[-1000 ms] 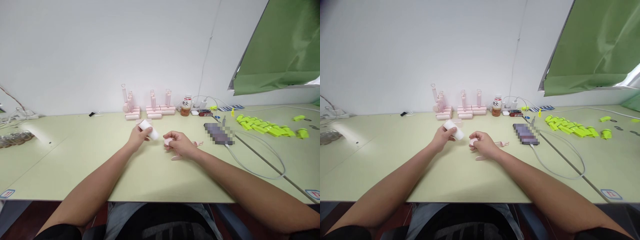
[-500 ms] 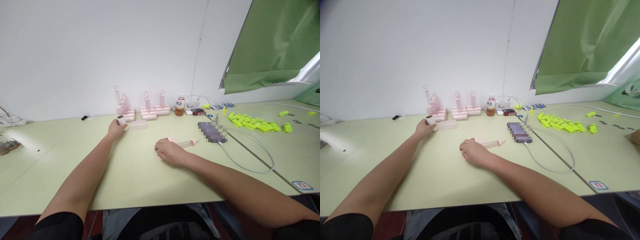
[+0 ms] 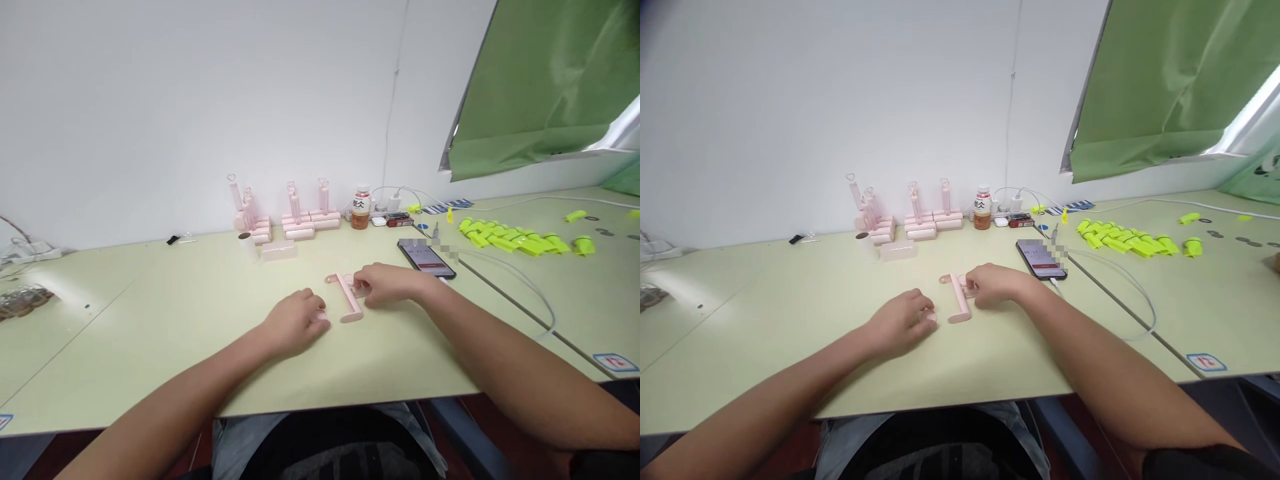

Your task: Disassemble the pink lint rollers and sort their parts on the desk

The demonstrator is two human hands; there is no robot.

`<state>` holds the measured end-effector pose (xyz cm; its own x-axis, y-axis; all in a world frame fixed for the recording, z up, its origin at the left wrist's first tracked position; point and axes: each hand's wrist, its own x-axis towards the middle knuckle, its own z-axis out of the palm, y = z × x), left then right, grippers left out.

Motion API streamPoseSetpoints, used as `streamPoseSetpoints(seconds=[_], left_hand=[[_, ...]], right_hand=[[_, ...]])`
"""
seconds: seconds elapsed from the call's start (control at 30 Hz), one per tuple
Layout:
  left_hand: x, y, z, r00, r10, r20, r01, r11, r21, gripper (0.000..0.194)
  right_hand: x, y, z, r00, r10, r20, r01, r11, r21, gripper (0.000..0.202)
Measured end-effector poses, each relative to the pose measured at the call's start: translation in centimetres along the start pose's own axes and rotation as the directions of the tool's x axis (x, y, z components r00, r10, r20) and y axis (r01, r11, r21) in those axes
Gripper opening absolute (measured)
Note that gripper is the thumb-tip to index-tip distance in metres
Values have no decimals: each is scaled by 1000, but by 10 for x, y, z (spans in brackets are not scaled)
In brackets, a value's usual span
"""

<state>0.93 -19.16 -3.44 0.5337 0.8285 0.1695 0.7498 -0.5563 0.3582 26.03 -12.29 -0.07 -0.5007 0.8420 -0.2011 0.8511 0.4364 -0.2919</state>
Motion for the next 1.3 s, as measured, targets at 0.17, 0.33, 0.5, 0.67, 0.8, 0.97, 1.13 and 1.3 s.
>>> streamPoseSetpoints(seconds=[0.17,0.33,0.5,0.67,0.8,0.97,1.13,1.3], left_hand=[[7,1,2,998,34,56,-44,981,190,27],[34,-1,3,994,-108,35,85,913,398,35],[66,39,22,962,-246,121,165,873,460,62],[81,45,27,929,-343,140,240,845,478,68],[70,-1,10,884,-464,61,384,795,470,72],[52,-56,-10,839,-543,-14,500,763,410,68],[45,-65,-9,871,-490,-23,462,804,374,64],[43,-66,-13,902,-421,-96,431,882,190,49]], right_hand=[[8,-2,3,986,-124,-109,138,982,127,8],[13,5,-2,925,91,-369,74,909,411,14],[27,14,8,896,237,-376,74,754,653,18],[34,18,15,873,239,-425,113,748,654,17],[38,16,18,861,232,-452,146,739,657,16],[40,5,24,888,233,-397,131,699,702,17],[38,-1,33,937,117,-328,143,729,669,21],[35,-3,38,935,-17,-355,206,840,502,23]])
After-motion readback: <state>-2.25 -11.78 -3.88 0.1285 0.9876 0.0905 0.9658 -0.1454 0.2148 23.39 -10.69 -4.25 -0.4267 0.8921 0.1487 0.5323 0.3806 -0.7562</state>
